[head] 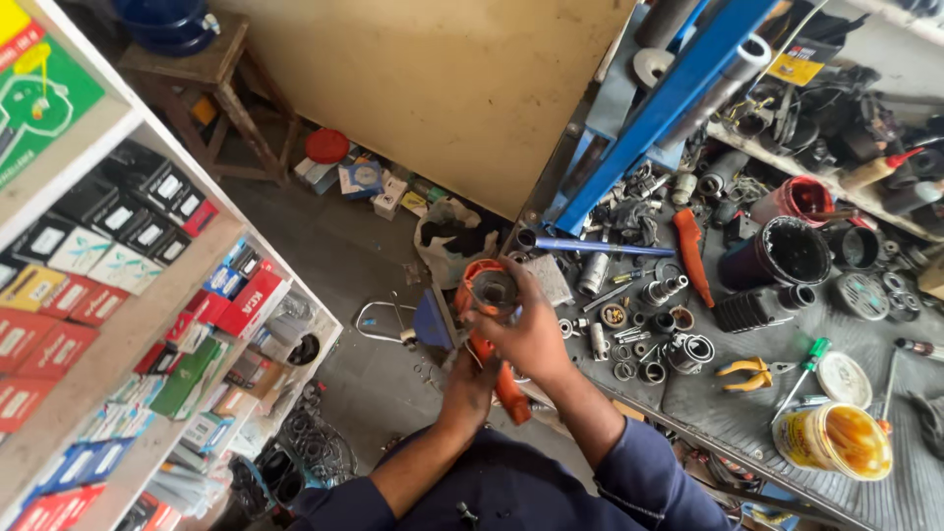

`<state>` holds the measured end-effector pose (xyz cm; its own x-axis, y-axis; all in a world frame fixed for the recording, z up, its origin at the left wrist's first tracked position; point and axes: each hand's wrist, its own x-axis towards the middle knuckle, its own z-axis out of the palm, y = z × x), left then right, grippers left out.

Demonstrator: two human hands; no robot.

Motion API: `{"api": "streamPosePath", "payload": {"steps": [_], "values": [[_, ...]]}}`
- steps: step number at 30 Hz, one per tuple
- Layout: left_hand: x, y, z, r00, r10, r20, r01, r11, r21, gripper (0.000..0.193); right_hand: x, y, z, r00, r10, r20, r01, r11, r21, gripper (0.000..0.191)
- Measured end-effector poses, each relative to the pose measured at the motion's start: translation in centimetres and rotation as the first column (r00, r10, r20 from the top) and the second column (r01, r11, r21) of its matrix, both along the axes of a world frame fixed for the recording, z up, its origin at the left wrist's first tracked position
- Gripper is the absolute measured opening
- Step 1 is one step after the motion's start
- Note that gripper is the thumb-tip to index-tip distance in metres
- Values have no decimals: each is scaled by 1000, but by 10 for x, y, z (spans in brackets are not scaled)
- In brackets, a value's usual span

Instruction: The person opens a container of grease, applies it to a mechanical part, and uses a rubber mallet to tap a cylindrical component into place. They then wipe the part with a cloth and continue assembling components on a cluttered workbench.

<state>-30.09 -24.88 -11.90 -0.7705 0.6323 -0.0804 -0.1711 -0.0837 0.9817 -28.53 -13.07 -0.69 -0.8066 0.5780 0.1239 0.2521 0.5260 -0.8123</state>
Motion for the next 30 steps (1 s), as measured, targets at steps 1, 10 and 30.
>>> {"api": "streamPosePath", "payload": {"steps": [1, 10, 30], "values": [[-2, -1, -1, 993, -91, 74, 83, 991, 104, 45, -2, 3, -3, 998, 33, -50, -37, 996, -81, 89], [-58, -70, -13, 728, -685, 41, 684, 719, -126, 41, 0, 11, -30, 980, -53, -193, -18, 936, -351, 91], [-196, -37, 108, -91, -166, -982, -55, 985, -162, 14, 4, -42, -5, 997, -1, -80, 14, 987, 158, 97]]}}
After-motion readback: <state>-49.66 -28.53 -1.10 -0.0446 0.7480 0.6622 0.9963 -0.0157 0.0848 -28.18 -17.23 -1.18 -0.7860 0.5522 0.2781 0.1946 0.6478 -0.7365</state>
